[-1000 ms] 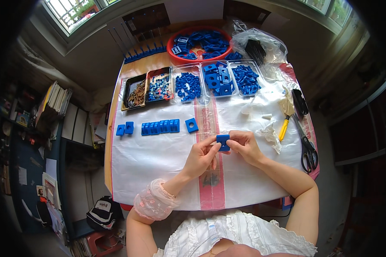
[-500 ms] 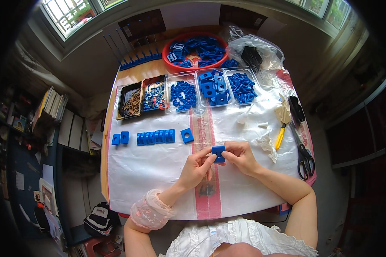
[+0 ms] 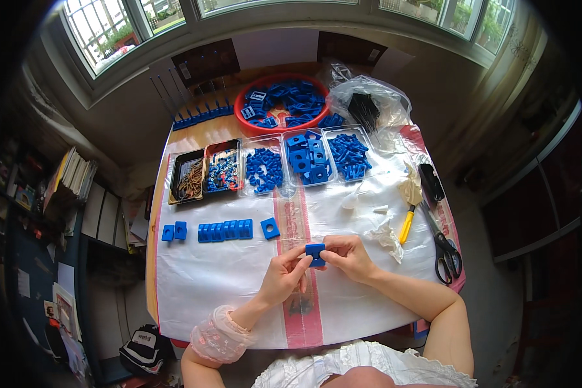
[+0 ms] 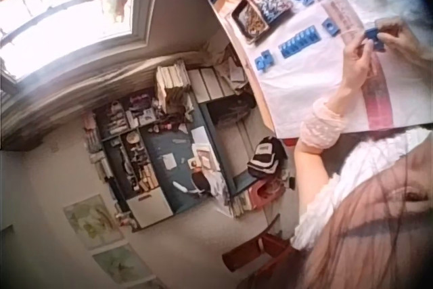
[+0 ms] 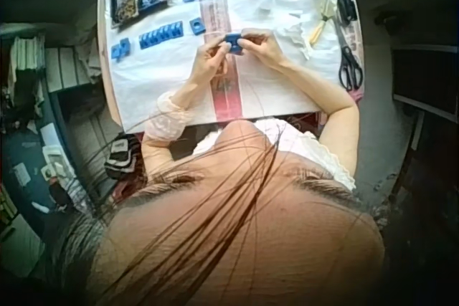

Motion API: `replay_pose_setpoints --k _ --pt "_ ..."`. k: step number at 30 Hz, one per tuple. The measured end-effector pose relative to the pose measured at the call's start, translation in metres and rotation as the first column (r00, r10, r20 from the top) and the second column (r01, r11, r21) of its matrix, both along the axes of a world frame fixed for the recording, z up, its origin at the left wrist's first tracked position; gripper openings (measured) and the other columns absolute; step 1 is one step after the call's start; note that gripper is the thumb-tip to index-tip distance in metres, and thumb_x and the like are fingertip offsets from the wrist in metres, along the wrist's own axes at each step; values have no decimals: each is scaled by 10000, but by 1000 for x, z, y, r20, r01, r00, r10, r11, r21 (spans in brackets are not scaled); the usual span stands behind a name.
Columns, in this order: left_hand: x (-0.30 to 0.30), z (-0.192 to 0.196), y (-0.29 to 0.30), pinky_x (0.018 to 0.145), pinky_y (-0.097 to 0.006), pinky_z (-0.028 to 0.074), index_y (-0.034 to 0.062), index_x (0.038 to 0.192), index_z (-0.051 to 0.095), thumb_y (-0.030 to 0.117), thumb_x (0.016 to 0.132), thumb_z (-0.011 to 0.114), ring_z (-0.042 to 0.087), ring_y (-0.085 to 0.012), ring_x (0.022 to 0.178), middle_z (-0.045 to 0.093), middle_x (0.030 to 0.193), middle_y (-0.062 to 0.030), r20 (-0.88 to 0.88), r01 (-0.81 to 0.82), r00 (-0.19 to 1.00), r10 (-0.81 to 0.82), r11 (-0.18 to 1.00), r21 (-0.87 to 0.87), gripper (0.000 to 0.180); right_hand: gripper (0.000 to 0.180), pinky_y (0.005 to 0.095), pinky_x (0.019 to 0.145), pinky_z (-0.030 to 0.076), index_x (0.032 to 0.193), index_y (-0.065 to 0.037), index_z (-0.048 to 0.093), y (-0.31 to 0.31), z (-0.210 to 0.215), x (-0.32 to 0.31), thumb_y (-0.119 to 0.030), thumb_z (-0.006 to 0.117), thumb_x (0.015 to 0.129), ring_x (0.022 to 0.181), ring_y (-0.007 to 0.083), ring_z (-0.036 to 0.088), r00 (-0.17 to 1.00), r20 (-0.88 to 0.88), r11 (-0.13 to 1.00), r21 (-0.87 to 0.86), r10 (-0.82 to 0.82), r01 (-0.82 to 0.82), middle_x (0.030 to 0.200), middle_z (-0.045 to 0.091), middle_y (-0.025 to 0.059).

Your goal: Assembling small internal components into blue plastic fixture housings at a workbench.

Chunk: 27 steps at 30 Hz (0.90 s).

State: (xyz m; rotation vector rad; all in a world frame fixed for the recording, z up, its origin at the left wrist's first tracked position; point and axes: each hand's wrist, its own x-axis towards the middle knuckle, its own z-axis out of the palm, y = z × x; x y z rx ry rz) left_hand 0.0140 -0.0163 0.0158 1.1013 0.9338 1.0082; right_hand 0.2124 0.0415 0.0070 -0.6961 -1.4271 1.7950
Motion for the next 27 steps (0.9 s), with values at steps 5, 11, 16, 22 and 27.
replay_pose_setpoints --k 5,11,16,22,27 --pt "0 0 -2 447 -191 457 -16 1341 506 136 1015 496 552 -58 480 718 961 -136 15 2 1000 -1 1000 -5 360 105 231 664 466 880 49 669 -1 1 0 -41 627 914 756 73 577 1000 0 1000 -14 6 -6 819 618 18" --pt "1 0 -3 443 -194 459 -11 1340 510 153 1016 498 556 -62 480 717 959 -136 26 -6 1000 5 1000 24 364 113 227 665 453 864 51 669 1 -4 2 -37 617 912 775 64 566 996 87 999 43 -1 -3 822 619 14" --pt "0 0 -3 434 -198 444 -7 1338 517 154 1013 509 554 -60 475 721 939 -128 36 -8 999 8 1000 11 363 111 233 666 448 882 55 674 -1 0 0 -33 612 910 761 64 553 998 66 999 53 -5 2 819 611 8" --pt "-1 -1 -5 428 -197 429 1 1347 515 155 1008 524 548 -60 461 722 907 -123 35 -15 999 15 1000 10 372 105 237 673 452 896 54 679 -1 -2 -1 -27 612 909 762 70 554 999 51 999 39 2 -4 818 607 7" --pt "0 -2 -6 427 -190 426 6 1350 514 155 1009 523 548 -60 459 723 902 -122 57 -18 998 17 1000 7 373 99 240 673 454 895 53 675 0 -5 0 -23 613 908 765 75 557 999 51 998 55 12 -14 819 607 11"
